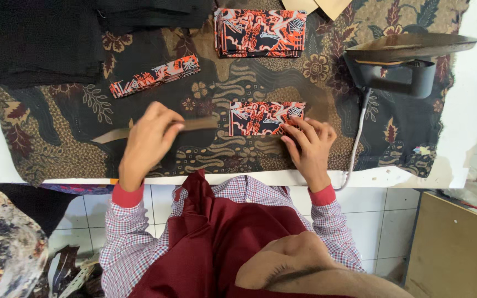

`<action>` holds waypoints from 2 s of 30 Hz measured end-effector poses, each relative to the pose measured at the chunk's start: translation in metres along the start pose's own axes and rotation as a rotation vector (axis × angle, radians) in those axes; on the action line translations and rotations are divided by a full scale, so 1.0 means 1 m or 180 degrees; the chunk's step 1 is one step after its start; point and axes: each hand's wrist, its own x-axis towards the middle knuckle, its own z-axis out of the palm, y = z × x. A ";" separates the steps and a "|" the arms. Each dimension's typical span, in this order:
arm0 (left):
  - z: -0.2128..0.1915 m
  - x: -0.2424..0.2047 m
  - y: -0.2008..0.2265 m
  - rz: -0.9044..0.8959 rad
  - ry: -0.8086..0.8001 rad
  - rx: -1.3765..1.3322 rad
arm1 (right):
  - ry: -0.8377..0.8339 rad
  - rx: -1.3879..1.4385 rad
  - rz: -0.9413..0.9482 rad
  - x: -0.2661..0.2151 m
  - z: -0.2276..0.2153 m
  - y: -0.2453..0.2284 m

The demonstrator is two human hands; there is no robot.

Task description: The person repeatedly folds a patterned fabric strip over a cardboard template and presses it with an iron. The person stacks the finished pieces on the table.

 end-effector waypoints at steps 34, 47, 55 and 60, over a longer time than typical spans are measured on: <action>0.087 0.047 0.033 0.0029 0.0173 -0.0305 | 0.0302 0.1119 0.1639 0.018 0.015 0.037; 0.098 0.044 0.038 0.0846 0.0416 0.0313 | 0.0135 -0.0023 0.1172 0.023 0.011 0.033; 0.130 0.040 0.061 0.2124 0.0178 0.0174 | -0.0227 0.0152 0.0087 0.015 0.006 0.027; 0.145 0.045 0.059 0.2311 0.0436 0.0552 | -0.0390 0.0419 0.0026 0.010 -0.012 0.027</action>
